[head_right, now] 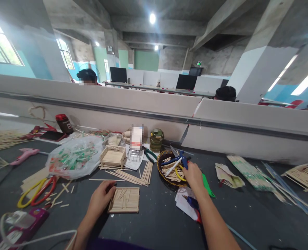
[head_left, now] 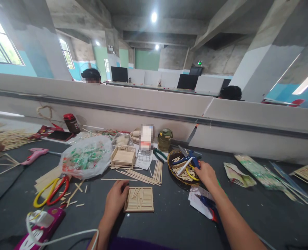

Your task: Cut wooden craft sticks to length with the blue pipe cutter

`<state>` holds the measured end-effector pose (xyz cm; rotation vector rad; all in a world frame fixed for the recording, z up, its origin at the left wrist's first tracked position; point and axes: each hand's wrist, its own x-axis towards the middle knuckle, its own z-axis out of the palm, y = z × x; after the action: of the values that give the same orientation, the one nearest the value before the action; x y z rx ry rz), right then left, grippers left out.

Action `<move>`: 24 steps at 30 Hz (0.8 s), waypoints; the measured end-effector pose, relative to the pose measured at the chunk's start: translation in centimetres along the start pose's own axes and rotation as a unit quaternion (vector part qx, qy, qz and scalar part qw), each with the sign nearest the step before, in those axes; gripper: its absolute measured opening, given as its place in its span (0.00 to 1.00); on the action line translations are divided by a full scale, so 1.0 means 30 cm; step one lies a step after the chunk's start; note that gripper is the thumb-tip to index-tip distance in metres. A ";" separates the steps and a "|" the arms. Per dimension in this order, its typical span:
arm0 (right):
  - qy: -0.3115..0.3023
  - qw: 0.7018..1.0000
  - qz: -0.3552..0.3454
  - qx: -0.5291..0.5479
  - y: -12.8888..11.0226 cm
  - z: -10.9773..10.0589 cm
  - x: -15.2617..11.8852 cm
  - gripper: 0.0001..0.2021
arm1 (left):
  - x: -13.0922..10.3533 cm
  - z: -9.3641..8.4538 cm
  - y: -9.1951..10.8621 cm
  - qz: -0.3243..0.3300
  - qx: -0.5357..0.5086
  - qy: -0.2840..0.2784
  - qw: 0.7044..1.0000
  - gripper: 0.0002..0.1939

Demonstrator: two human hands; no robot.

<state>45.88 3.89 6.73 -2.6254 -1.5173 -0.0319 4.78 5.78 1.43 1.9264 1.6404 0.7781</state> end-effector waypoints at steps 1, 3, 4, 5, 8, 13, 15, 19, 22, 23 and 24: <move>0.004 1.000 0.001 0.003 -0.003 0.003 -0.006 0.12 | -0.002 -0.002 0.002 -0.002 0.001 -0.012 1.000 0.13; 0.011 1.000 0.002 0.011 -0.007 0.001 -0.021 0.13 | -0.006 -0.003 0.010 0.006 0.005 -0.024 1.000 0.12; 0.014 1.000 0.003 0.016 -0.009 -0.004 -0.030 0.13 | -0.008 -0.001 0.016 0.012 0.008 -0.026 1.000 0.11; 0.019 1.000 0.005 0.020 -0.012 -0.013 -0.038 0.14 | -0.009 0.002 0.022 0.018 0.012 -0.027 0.999 0.11; 0.041 0.999 0.006 0.036 -0.044 -0.056 -0.065 0.15 | -0.012 0.015 0.041 0.030 0.017 -0.027 0.999 0.11; 0.023 0.987 -0.127 0.092 -0.232 -0.096 -0.148 0.14 | -0.011 0.027 0.051 0.042 0.010 -0.024 0.999 0.12; -0.010 0.974 -0.197 0.108 -0.336 -0.078 -0.199 0.13 | -0.005 0.019 0.040 0.042 0.014 -0.007 0.999 0.13; -0.060 0.956 -0.268 0.105 -0.501 -0.005 -0.281 0.09 | 0.025 -0.014 0.009 0.026 0.093 0.037 0.995 0.15; -0.079 0.954 -0.276 0.090 -0.570 0.050 -0.302 0.08 | 0.048 -0.032 -0.008 0.024 0.163 0.036 0.986 0.13; -0.084 0.954 -0.275 0.085 -0.585 0.064 -0.302 0.07 | 0.052 -0.034 -0.012 0.025 0.176 0.032 0.984 0.12; -0.089 0.954 -0.274 0.080 -0.597 0.076 -0.301 0.07 | 0.055 -0.034 -0.015 0.027 0.186 0.030 0.982 0.10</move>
<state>25.79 5.21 5.32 -2.0549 -2.1604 0.2742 3.94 7.47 2.03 2.2259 1.8840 0.5842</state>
